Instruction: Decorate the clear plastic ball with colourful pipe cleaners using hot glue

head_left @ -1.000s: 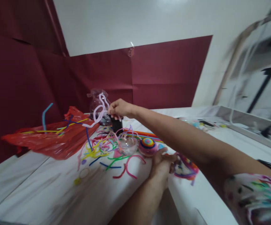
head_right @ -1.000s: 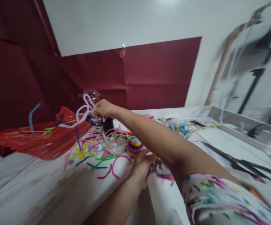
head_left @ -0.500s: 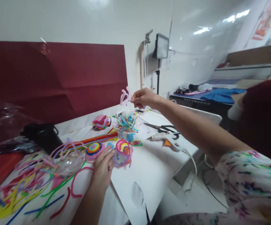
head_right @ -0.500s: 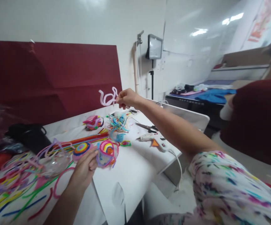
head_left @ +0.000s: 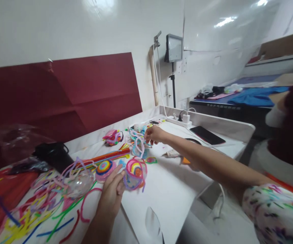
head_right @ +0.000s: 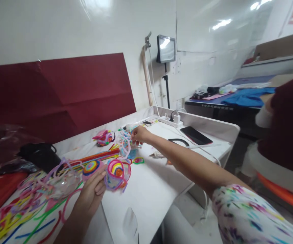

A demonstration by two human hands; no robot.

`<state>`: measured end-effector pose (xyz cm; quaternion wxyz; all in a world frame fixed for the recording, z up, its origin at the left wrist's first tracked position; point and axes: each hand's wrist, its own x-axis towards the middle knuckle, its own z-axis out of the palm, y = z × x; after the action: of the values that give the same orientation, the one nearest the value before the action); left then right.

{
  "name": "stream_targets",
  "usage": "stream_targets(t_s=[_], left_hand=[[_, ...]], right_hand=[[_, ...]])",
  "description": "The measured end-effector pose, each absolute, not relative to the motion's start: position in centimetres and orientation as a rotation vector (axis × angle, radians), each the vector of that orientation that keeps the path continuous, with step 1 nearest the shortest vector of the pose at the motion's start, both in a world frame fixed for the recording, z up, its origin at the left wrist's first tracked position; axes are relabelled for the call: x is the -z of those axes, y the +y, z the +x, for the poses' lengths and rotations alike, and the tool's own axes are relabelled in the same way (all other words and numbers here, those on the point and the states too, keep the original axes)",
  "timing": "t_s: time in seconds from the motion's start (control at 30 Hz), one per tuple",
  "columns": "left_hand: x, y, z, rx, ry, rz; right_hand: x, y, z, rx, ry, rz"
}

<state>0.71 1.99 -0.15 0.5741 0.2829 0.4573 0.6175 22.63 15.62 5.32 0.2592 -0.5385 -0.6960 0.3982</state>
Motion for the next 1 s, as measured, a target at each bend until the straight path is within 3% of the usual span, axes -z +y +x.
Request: stream_targets(t_s=[0.3,0.5,0.67,1.0], left_hand=[[0.8,1.8,0.5,-1.412,1.038,0.681],[1.1,1.7,0.4,-1.392,1.038,0.684],[0.5,1.6,0.8,-1.415,1.039,0.622],[1.3,1.7,0.6,-1.417,1.034,0.615]], right_hand=[[-7.1,17.6,12.3,-0.817,-2.017,-1.183],[-10.3,19.5,11.3,-0.571,-2.185,-1.107],[-9.7,19.2,15.6,-0.402,-2.295,-1.363],[-3.1,17.7,21.8,-0.387,-2.423,-2.031]])
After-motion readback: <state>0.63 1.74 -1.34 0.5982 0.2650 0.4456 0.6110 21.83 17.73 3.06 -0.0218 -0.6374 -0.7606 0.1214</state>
